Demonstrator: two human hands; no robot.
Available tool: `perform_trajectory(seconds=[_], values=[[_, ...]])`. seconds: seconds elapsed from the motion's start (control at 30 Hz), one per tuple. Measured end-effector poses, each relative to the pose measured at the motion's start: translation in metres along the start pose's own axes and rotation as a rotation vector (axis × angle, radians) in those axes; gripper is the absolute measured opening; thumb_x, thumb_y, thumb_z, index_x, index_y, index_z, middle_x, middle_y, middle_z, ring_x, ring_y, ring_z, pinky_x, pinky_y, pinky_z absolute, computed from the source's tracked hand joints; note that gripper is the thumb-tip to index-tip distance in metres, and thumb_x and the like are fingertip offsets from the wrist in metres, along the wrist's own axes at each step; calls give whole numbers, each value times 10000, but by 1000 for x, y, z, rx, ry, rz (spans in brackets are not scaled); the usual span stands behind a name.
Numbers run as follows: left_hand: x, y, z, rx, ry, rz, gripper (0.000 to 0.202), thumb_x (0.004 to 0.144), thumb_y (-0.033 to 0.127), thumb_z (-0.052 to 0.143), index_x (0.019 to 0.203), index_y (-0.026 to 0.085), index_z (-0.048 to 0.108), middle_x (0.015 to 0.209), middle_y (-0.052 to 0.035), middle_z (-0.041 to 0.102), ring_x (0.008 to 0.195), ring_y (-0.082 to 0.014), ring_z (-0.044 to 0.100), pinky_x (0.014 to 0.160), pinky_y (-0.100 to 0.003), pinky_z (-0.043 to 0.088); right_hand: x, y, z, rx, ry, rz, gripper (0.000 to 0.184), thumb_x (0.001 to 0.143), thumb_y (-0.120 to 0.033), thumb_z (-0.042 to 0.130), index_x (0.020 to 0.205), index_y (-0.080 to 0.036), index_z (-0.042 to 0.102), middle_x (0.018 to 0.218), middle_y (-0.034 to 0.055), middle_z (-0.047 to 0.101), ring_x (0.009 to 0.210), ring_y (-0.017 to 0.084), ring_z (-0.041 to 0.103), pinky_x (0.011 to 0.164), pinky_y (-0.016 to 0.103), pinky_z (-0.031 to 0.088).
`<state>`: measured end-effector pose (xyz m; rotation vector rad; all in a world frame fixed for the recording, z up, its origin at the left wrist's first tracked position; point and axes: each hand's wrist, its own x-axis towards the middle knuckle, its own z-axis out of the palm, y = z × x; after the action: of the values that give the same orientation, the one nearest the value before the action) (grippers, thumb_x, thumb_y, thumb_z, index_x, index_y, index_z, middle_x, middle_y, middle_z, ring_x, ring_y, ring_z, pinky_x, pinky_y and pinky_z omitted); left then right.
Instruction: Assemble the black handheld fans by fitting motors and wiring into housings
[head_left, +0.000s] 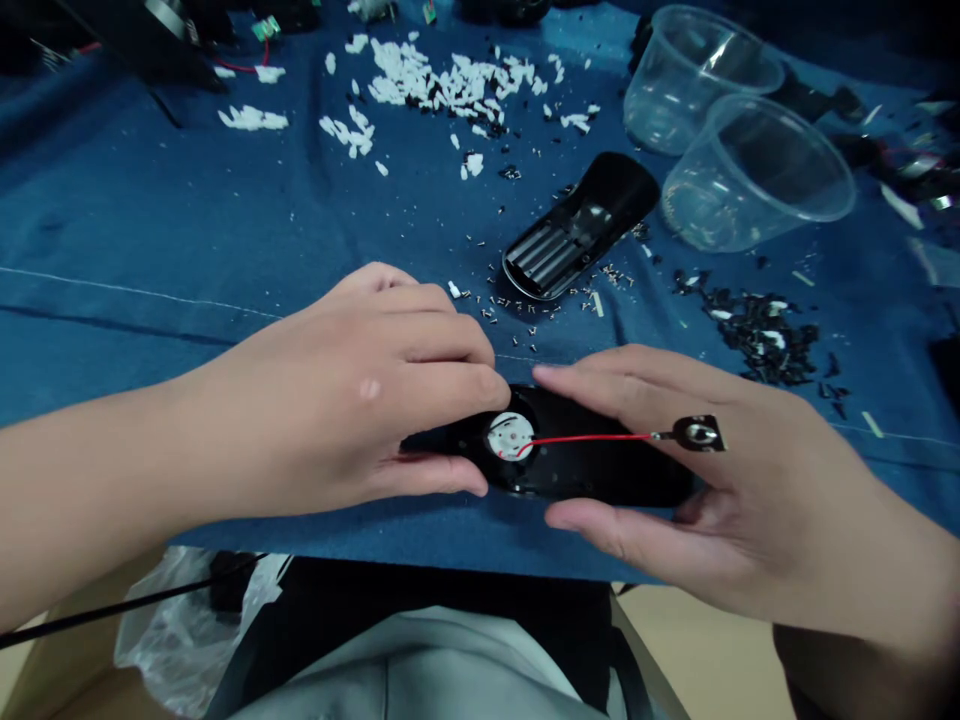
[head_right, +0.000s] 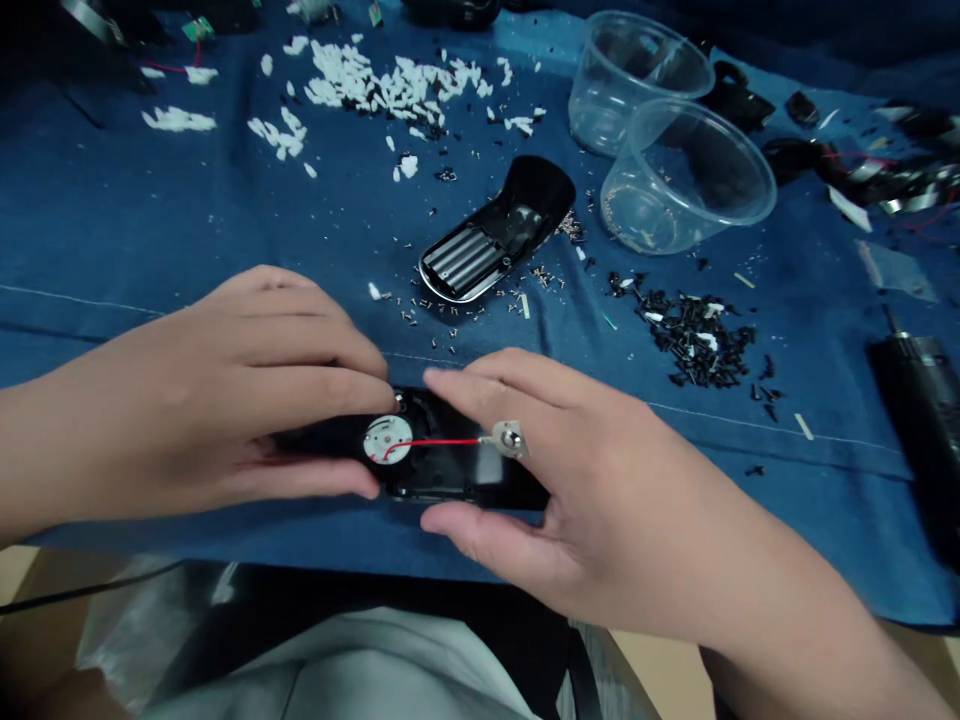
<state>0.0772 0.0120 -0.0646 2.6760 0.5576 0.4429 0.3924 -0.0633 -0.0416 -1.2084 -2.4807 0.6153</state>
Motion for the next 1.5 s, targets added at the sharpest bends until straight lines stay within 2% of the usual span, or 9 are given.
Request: perform_trajectory(seconds=[0.07,0.23,0.4,0.53,0.6,0.87,1.0,1.27,1.5], values=[[-1,1,-1,31,-8,22,263,1142,516,731,1277,290,740,1297,-24,805,1180,-264,720,1121,-453,424,2,0,0,-29,27,-31,655,1067,-575,833,1620,-259,679,1478,77,724,1198,217,801,1018,285,713],[-1,1,-1,33,13,54,258,1142,484,745,1294,277,729,1309,-32,813,1195,-272,721,1127,-459,438,6,-1,-1,-50,11,-48,641,1105,-557,784,1647,-233,671,1474,81,715,1134,171,801,926,229,703],[-2,3,-1,37,-1,35,240,1156,466,727,1285,264,739,1315,-36,811,1188,-273,722,1115,-478,449,9,-8,-3,-82,18,-59,577,1100,-507,786,1586,-207,700,1445,81,723,1213,196,796,1021,253,721],[-3,3,-1,39,2,27,236,1157,468,719,1276,267,754,1304,-29,811,1160,-273,723,1103,-485,458,6,-11,-3,-36,39,12,569,1064,-493,842,1558,-244,712,1407,56,730,991,111,803,592,80,611],[-3,3,0,46,5,32,240,1153,475,719,1274,272,760,1298,-28,812,1153,-278,727,1107,-490,463,4,-12,-4,-24,29,19,583,1069,-466,841,1587,-240,699,1427,70,721,908,89,792,485,57,535],[-2,4,2,59,38,37,223,1125,464,743,1242,277,781,1298,-20,826,1167,-287,745,1118,-488,478,8,-19,-8,-83,-2,6,565,1102,-479,801,1596,-220,708,1421,78,732,950,134,810,635,166,673],[-4,3,5,56,48,39,232,1163,480,677,1262,291,769,1319,-19,831,1205,-279,747,1136,-480,476,11,-27,-10,-170,-1,30,554,1096,-444,802,1594,-216,721,1426,78,740,1011,160,813,593,177,646],[-3,4,10,74,87,59,322,1217,510,579,1241,247,763,1240,-12,797,1154,-254,713,1114,-460,450,17,-24,-2,71,32,119,591,990,-445,945,1534,-298,769,1302,45,740,972,150,791,664,184,682],[-3,3,11,71,105,53,392,1254,524,463,1256,244,738,1205,1,771,1137,-238,709,1115,-461,456,13,-29,5,38,65,50,622,1031,-368,895,1579,-142,707,1256,109,711,991,156,729,661,244,648]])
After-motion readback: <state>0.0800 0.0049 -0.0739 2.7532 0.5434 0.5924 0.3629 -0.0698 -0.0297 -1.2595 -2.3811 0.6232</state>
